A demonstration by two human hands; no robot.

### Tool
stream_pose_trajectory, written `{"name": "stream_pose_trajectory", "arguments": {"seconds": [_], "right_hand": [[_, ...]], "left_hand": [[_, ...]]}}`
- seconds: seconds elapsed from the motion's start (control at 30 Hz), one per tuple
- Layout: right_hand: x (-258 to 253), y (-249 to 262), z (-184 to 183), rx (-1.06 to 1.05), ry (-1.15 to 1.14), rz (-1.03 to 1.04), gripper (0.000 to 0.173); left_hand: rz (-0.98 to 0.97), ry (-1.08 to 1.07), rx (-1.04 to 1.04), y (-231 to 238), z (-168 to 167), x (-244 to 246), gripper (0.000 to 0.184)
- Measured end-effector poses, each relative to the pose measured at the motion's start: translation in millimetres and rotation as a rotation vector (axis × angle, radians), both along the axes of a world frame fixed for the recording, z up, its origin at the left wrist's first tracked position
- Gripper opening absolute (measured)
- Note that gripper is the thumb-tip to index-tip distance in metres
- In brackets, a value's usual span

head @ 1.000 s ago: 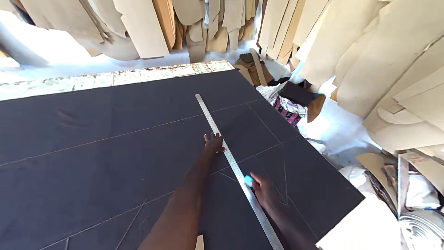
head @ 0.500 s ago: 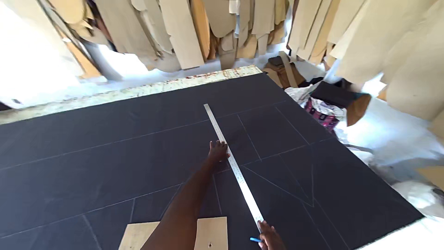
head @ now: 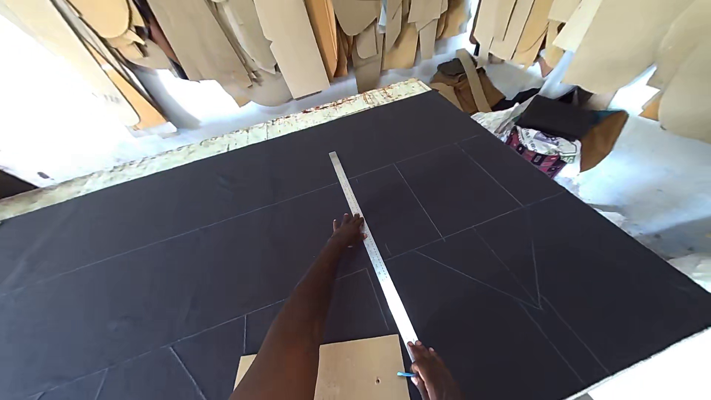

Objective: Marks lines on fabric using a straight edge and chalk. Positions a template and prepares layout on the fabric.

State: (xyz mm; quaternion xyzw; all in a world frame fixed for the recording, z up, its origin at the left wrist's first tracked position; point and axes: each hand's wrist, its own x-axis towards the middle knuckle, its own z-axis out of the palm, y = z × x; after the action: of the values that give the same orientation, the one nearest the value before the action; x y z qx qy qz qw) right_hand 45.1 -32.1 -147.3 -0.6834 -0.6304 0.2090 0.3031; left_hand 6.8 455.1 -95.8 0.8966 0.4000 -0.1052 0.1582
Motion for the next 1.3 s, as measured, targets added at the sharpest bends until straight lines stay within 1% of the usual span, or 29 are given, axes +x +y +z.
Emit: {"name": "stream_pose_trajectory", "arguments": {"seconds": [0.17, 0.37, 0.63, 0.87, 1.0, 1.13, 1.3], "right_hand": [[-17.2, 3.3, -5.3, 0.038, -0.047, -0.152, 0.026], [-14.2, 19.2, -9.9, 0.084, -0.049, -0.239, 0.028], [-2.4, 31.0, -13.7, 0.109, -0.036, -0.225, 0.028], [-3.8, 33.3, -10.8, 0.087, 0.006, -0.24, 0.027], [-2.8, 31.2, -8.7, 0.066, 0.006, -0.238, 0.027], [-1.9, 31.0, -5.1, 0.063, 0.017, -0.227, 0.024], [-2.4, 32.1, -7.3, 0.049, -0.009, -0.23, 0.023]], "left_hand": [[-0.039, -0.12, 0.008, 14.1, -22.5, -8.0, 0.071], [-0.068, -0.184, -0.011, 32.7, -31.2, -0.6, 0.072], [-0.112, -0.29, 0.03, 53.9, -45.2, 1.1, 0.073], [-0.091, -0.396, 0.137, 51.6, -60.5, -2.7, 0.073], [-0.09, -0.375, 0.158, 45.3, -56.1, -2.8, 0.072], [-0.105, -0.385, 0.199, 46.0, -61.1, -3.5, 0.072], [-0.11, -0.327, 0.196, 42.1, -54.2, -1.6, 0.072]]}}
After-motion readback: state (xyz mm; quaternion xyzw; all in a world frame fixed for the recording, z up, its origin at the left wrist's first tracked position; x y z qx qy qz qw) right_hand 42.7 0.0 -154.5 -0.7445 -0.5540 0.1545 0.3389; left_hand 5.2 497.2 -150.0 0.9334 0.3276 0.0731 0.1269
